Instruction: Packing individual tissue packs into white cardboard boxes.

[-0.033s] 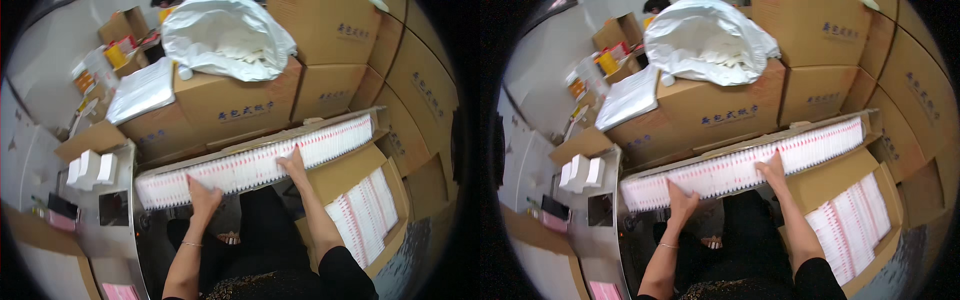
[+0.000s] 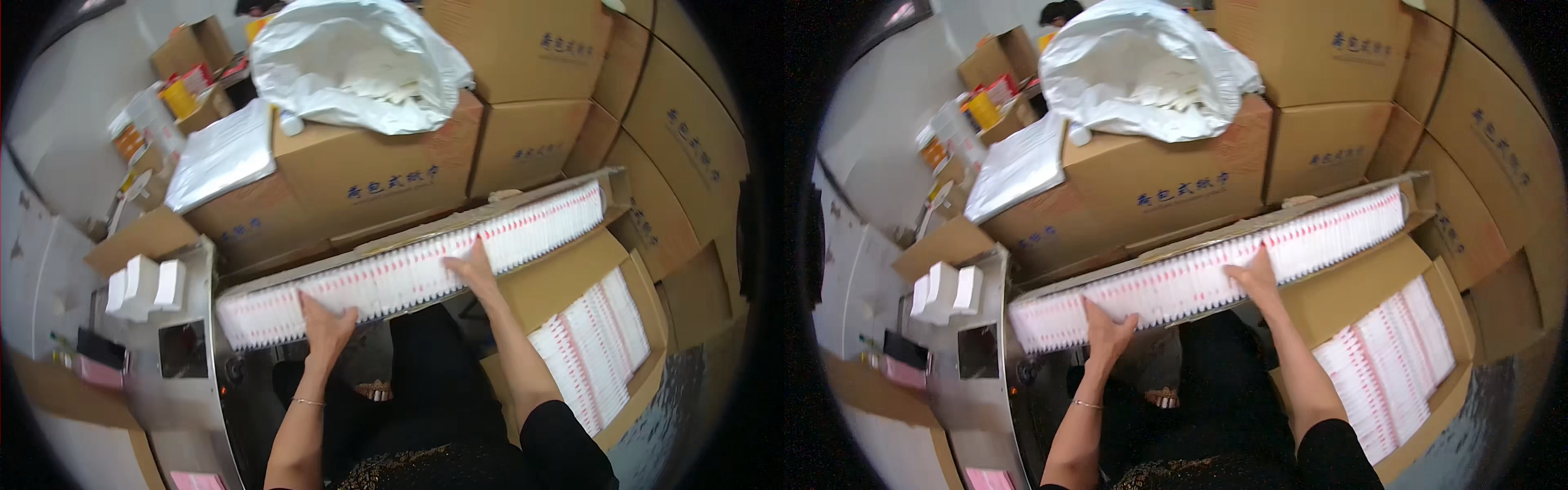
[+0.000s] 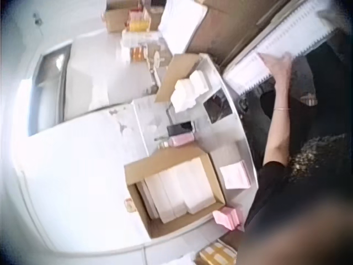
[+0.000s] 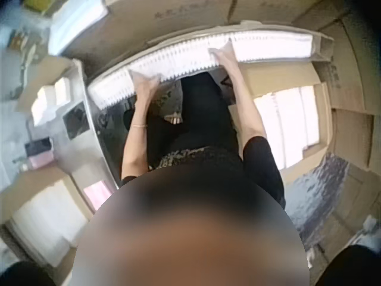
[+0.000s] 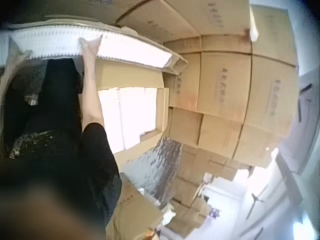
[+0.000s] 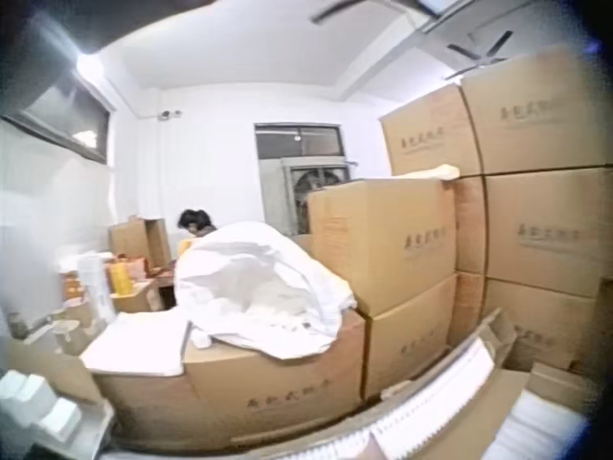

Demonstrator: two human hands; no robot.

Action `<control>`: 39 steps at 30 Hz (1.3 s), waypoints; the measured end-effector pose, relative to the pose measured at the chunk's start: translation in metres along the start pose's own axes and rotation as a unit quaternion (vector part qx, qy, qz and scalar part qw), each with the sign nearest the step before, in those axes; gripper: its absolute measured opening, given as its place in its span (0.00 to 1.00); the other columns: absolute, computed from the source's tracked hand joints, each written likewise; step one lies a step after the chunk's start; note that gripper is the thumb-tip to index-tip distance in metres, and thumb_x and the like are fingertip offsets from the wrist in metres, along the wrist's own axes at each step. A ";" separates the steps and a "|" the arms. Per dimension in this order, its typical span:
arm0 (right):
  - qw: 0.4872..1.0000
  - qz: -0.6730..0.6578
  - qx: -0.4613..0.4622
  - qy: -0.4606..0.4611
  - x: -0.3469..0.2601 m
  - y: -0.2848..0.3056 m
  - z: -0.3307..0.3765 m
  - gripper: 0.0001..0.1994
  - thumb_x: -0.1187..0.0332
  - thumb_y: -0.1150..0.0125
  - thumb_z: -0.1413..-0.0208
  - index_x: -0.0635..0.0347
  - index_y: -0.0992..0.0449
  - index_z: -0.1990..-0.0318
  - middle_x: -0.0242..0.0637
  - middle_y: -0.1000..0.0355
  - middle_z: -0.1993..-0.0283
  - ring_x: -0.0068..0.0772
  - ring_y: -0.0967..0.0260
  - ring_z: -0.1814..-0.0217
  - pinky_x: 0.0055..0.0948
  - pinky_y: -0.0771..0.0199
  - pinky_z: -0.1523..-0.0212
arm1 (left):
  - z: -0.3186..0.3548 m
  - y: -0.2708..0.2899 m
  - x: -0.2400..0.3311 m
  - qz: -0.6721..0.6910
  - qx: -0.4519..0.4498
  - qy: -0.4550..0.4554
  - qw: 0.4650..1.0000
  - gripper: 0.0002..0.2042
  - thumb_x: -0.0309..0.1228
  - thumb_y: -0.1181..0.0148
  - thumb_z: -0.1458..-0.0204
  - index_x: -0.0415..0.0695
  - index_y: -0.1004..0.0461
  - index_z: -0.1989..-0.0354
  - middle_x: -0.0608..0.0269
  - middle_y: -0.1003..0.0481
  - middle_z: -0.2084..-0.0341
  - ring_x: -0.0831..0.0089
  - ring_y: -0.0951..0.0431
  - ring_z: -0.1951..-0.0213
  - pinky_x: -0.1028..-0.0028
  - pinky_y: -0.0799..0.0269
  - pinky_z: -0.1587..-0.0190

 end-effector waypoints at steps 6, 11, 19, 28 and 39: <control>0.962 0.216 0.163 0.035 0.026 -0.018 0.003 0.62 0.42 0.18 0.75 0.76 0.43 0.36 0.63 0.37 0.37 0.58 0.39 0.32 0.41 0.39 0.32 | -0.018 -0.033 -0.021 -0.093 0.035 -0.012 0.995 0.57 0.46 0.26 0.70 0.15 0.49 0.37 0.20 0.45 0.36 0.35 0.48 0.31 0.55 0.54 0.28; 0.960 0.230 0.154 -0.046 -0.015 0.004 0.048 0.65 0.41 0.20 0.72 0.74 0.50 0.30 0.65 0.42 0.32 0.61 0.44 0.28 0.45 0.44 0.29 | 0.002 0.007 0.026 0.015 -0.080 0.135 0.987 0.54 0.37 0.28 0.64 0.21 0.55 0.32 0.29 0.51 0.31 0.46 0.47 0.29 0.58 0.52 0.28; 0.836 0.110 0.536 -0.038 0.008 0.247 0.226 0.49 0.57 0.15 0.68 0.70 0.39 0.39 0.50 0.28 0.45 0.41 0.29 0.43 0.36 0.26 0.42 | 0.031 -0.160 0.263 0.077 -0.220 -0.391 0.890 0.42 0.38 0.25 0.65 0.31 0.38 0.41 0.36 0.33 0.46 0.42 0.33 0.42 0.54 0.38 0.38; 0.709 0.201 0.625 -0.257 0.014 0.357 0.358 0.39 0.54 0.24 0.53 0.75 0.35 0.42 0.55 0.25 0.48 0.47 0.23 0.53 0.38 0.22 0.51 | 0.140 -0.359 0.426 -0.075 -0.507 -0.376 0.772 0.57 0.51 0.28 0.64 0.26 0.55 0.32 0.30 0.41 0.37 0.42 0.36 0.37 0.58 0.35 0.37; 0.489 0.687 0.412 -0.346 0.036 0.319 0.328 0.34 0.46 0.36 0.43 0.69 0.28 0.40 0.61 0.41 0.32 0.58 0.36 0.34 0.48 0.29 0.41 | 0.138 -0.292 0.337 0.035 -0.415 -0.496 0.762 0.33 0.38 0.39 0.47 0.33 0.37 0.35 0.36 0.43 0.33 0.41 0.46 0.31 0.48 0.49 0.32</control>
Point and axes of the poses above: each hand's wrist, its own z-axis away from the middle knuckle, its own y-axis out of the back of the hand, x = y × z, the point moved 1 cm from there along -z, towards the middle knuckle
